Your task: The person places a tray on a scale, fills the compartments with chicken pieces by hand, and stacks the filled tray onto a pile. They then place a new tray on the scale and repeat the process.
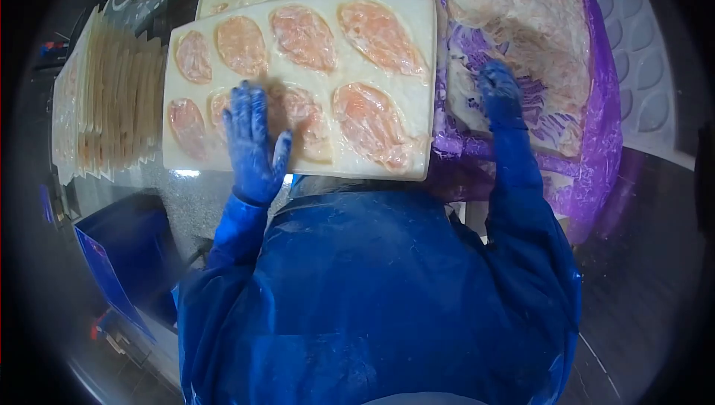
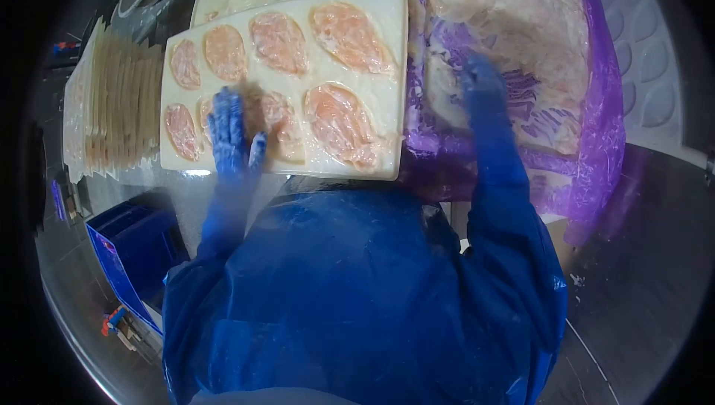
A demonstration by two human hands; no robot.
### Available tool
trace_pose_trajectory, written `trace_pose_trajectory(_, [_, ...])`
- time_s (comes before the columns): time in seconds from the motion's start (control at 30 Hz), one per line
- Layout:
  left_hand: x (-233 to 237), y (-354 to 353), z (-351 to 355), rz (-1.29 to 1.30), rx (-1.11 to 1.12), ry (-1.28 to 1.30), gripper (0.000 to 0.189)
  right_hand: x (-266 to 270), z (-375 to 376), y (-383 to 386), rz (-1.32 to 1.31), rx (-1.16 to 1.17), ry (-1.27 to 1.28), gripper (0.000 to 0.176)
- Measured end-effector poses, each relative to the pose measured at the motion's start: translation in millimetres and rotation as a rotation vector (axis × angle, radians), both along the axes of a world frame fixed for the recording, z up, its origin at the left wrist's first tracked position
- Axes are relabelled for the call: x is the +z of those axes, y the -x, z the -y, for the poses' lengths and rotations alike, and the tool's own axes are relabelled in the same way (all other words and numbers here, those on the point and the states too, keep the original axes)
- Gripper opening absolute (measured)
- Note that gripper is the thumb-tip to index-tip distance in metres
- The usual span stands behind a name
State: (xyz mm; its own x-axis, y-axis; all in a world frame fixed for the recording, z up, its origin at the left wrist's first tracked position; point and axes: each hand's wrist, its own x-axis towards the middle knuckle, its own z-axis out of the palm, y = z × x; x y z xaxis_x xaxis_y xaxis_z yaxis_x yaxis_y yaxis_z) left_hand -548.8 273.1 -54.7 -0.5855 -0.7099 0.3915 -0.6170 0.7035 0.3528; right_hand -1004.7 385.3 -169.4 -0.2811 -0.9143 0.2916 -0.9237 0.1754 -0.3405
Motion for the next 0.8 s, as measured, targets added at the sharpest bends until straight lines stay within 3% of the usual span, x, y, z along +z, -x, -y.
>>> trace_pose_trajectory(0.03, [5.8,4.5,-0.5,0.113,-0.018,-0.074,0.071,3.0,-1.3,6.5,-0.008,0.011,-0.01,0.022])
trace_pose_trajectory(0.07, [9.1,7.9,-1.0,0.227,-0.034,-0.149,0.072,5.0,-0.7,11.7,0.189,-0.114,0.077,0.021])
trace_pose_trajectory(0.1, [8.0,9.1,-1.2,0.199,-0.074,-0.169,0.072,4.8,-0.3,14.0,0.39,-0.243,0.161,0.02])
trace_pose_trajectory(0.13, [7.4,8.7,-1.1,0.2,-0.065,-0.176,0.072,12.4,3.5,5.1,0.392,-0.236,0.152,0.02])
trace_pose_trajectory(0.2, [9.9,7.1,3.9,0.225,-0.129,-0.184,0.072,33.0,15.1,-21.8,0.299,-0.013,-0.034,0.025])
trace_pose_trajectory(0.23, [14.0,6.6,3.9,0.196,-0.14,-0.197,0.067,18.2,12.9,-21.1,0.308,-0.006,-0.032,0.025])
trace_pose_trajectory(0.27, [10.4,3.9,5.2,0.21,-0.119,-0.193,0.067,-11.1,9.6,-13.3,0.059,0.076,0.052,0.029])
trace_pose_trajectory(0.3, [2.1,-2.5,9.1,-0.039,-0.122,-0.235,0.065,-32.1,15.0,-6.1,-0.183,0.165,0.151,0.032])
trace_pose_trajectory(0.33, [-1.7,-12.2,11.5,-0.281,-0.118,-0.264,0.063,-38.0,17.9,-0.3,-0.151,0.2,0.172,0.032])
trace_pose_trajectory(0.37, [-0.2,-16.8,9.6,-0.392,-0.016,-0.294,0.06,-39.6,9.9,8.8,-0.277,0.224,0.109,0.033])
trace_pose_trajectory(0.43, [9.7,-30.2,7.8,-0.316,0.062,-0.18,0.06,-37.0,-7.6,24.5,-0.555,0.254,-0.008,0.035])
trace_pose_trajectory(0.5, [11.1,-34.3,4.4,-0.259,0.083,-0.098,0.062,-26.5,-14.0,16.4,-0.212,0.08,-0.073,0.034])
trace_pose_trajectory(0.57, [11.1,-29.8,-4.9,-0.24,0.041,-0.119,0.065,-16.2,-9.5,-0.7,-0.35,0.03,-0.105,0.035])
trace_pose_trajectory(0.63, [15.1,-15.1,-15.7,-0.169,-0.055,-0.168,0.069,-27.9,-12.0,18.2,-0.425,0.141,-0.102,0.038])
trace_pose_trajectory(0.77, [19.9,-4.9,-2.1,-0.109,-0.243,-0.203,0.072,-24.2,-8.2,15.6,-0.403,0.108,-0.031,0.043])
trace_pose_trajectory(0.8, [23.4,-11.7,6.7,-0.118,-0.239,-0.192,0.072,-15.4,-7.5,8.0,-0.289,0.034,-0.065,0.037])
